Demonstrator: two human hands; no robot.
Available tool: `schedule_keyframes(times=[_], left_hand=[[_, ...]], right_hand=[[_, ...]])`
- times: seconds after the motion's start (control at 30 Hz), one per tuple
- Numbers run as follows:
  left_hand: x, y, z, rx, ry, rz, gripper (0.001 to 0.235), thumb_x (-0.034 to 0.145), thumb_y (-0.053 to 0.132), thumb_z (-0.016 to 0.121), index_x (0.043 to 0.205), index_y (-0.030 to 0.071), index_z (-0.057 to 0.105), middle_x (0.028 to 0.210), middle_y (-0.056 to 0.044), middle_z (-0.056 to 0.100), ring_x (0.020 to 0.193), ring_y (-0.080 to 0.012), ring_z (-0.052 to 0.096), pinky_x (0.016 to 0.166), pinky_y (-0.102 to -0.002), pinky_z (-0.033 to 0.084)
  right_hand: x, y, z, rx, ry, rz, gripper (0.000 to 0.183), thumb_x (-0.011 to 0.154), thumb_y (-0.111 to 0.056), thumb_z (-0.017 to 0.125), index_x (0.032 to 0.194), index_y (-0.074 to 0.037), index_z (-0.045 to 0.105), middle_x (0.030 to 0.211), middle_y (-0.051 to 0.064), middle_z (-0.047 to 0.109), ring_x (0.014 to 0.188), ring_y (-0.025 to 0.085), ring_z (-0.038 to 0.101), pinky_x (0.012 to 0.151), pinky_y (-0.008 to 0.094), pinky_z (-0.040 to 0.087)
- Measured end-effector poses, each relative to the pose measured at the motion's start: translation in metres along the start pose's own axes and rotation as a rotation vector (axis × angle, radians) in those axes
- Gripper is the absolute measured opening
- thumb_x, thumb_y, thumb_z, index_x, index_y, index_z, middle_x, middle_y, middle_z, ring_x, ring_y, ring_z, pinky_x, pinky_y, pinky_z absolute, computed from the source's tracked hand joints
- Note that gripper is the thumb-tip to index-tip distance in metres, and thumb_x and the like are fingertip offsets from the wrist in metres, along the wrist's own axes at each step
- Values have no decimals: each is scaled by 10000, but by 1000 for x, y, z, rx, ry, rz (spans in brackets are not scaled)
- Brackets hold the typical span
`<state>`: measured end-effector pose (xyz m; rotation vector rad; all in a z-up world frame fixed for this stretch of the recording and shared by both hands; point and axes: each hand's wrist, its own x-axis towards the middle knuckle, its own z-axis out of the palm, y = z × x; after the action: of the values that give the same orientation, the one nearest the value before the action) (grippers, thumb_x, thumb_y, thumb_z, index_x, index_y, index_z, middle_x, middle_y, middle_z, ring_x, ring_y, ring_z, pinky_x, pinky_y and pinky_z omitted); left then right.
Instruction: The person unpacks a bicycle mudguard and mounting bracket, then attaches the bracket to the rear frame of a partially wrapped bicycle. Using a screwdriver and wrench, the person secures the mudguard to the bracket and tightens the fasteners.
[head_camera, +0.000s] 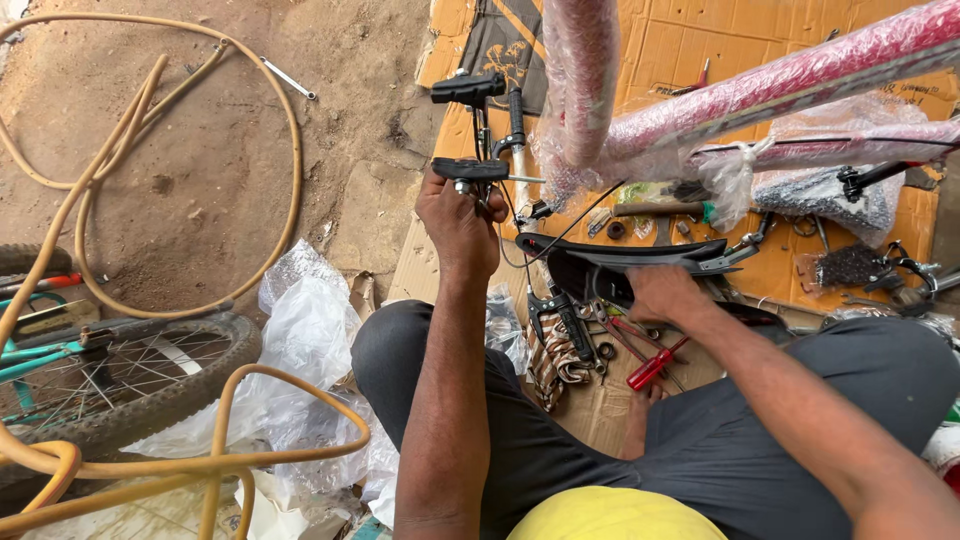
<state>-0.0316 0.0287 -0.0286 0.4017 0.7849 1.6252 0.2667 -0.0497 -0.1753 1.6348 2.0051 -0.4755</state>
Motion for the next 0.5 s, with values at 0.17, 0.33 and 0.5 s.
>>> schedule_keyframes(times=[0.17, 0.33, 0.5], left_hand=[[0, 6, -3, 34, 3, -5, 114, 1023, 90, 589, 927, 29, 592, 673, -52, 607, 465, -119, 561, 372, -256, 400], [1, 5, -1, 3, 21, -3, 126, 1002, 71, 587, 879, 56, 564, 647, -29, 572, 449, -111, 555, 359, -250, 365], [-2, 0, -1, 67, 3, 4, 165, 1006, 40, 576, 842, 41, 592, 625, -27, 564, 429, -94, 509, 357, -260, 357]], right_hand=[[-74, -3, -126, 192, 274, -133, 676, 630, -430, 761, 1217, -108, 666, 1005, 184, 737, 957, 366, 715, 856, 482, 578], [-114, -12, -220, -63, 253, -78, 632, 719, -549, 746, 1125, -69, 685, 999, 184, 733, 993, 349, 716, 886, 488, 569], [-119, -47, -272, -182, 103, -119, 699, 706, -605, 742, 1158, -74, 703, 1005, 191, 748, 965, 346, 735, 883, 471, 578]])
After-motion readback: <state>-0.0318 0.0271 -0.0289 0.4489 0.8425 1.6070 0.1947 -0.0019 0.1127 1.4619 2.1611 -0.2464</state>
